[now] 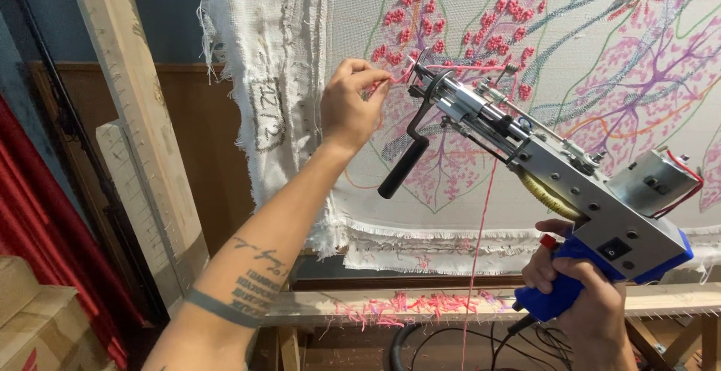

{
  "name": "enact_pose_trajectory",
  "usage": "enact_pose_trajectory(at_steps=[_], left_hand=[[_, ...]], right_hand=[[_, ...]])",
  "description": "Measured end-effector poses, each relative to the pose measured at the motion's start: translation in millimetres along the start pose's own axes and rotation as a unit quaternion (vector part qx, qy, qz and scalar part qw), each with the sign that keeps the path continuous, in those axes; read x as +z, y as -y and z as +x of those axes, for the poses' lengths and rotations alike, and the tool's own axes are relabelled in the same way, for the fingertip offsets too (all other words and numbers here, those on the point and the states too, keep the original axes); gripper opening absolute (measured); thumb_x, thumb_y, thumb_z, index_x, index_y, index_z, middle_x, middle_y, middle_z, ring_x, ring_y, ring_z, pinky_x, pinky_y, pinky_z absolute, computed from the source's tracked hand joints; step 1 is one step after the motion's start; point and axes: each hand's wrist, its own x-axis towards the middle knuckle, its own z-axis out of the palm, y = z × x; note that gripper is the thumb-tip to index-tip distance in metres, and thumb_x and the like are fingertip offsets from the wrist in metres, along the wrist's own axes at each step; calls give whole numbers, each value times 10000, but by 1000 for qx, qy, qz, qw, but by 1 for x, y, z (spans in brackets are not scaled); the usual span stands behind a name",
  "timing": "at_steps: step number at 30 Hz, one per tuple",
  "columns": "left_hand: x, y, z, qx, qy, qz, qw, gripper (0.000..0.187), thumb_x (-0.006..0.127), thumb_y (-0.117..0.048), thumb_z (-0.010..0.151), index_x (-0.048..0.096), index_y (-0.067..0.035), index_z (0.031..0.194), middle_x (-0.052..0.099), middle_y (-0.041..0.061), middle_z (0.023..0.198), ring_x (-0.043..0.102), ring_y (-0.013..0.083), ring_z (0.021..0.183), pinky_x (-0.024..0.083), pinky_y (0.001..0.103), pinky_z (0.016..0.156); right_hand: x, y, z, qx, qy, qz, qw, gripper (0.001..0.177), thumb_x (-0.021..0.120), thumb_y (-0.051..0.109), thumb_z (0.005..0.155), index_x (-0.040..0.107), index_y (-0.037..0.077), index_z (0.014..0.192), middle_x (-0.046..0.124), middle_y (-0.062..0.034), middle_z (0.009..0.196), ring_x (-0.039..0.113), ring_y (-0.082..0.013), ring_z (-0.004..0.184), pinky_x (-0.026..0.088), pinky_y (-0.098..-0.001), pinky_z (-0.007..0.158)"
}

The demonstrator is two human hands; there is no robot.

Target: Using a tufting gun to apply yarn to a stretched fabric pattern on a frame.

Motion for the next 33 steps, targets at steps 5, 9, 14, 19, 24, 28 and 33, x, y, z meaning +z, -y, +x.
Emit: enact_pose_trajectory(at_steps=[5,9,14,19,24,28,33], left_hand=[[-15,-3,4,50,43,19,998,226,713,-177,742,602,-177,939,616,-16,934,551,72,745,500,169,587],[-18,8,-6,50,86,82,992,464,762,-149,672,534,-167,1075,601,19,1018,588,125,848,517,225,718],[-6,19,-10,62,53,120,989,223,708,-144,747,614,-122,948,661,19,836,584,113,686,492,208,610],[1,21,-13,64,45,134,988,77,637,-92,817,657,-102,891,685,29,775,599,121,674,506,224,638],[15,40,-21,167,31,155,973,54,605,-42,822,616,-95,830,615,19,743,503,119,654,437,216,601],[-4,21,-37,251,96,141,953,189,506,-203,941,618,-91,839,596,11,670,502,128,626,429,243,673],[5,32,-26,139,5,68,988,263,756,-205,739,565,-87,874,609,47,812,560,133,693,519,214,642]], right_hand=[[-5,1,1,-14,16,14,1000,458,473,96,665,519,-65,1091,413,-36,520,412,-124,427,306,-263,448],[-7,3,0,-4,-5,23,1000,473,452,105,661,513,-56,1101,399,-42,547,376,-119,450,284,-263,462],[-8,6,0,-14,-1,12,1000,461,457,98,665,521,-62,1092,413,-43,547,400,-120,441,300,-257,459],[-10,6,0,-2,-16,0,1000,449,441,95,680,523,-55,1095,419,-45,553,398,-121,447,301,-270,477],[-16,2,3,1,6,22,1000,454,489,121,670,526,-45,1090,437,-41,547,420,-115,447,317,-247,465],[-13,5,2,1,-7,7,1000,444,473,133,673,529,-35,1079,417,-31,546,407,-113,448,307,-251,470],[-10,7,2,-3,-24,-4,1000,435,477,139,651,541,-26,1048,408,-16,536,389,-94,423,291,-230,453]])
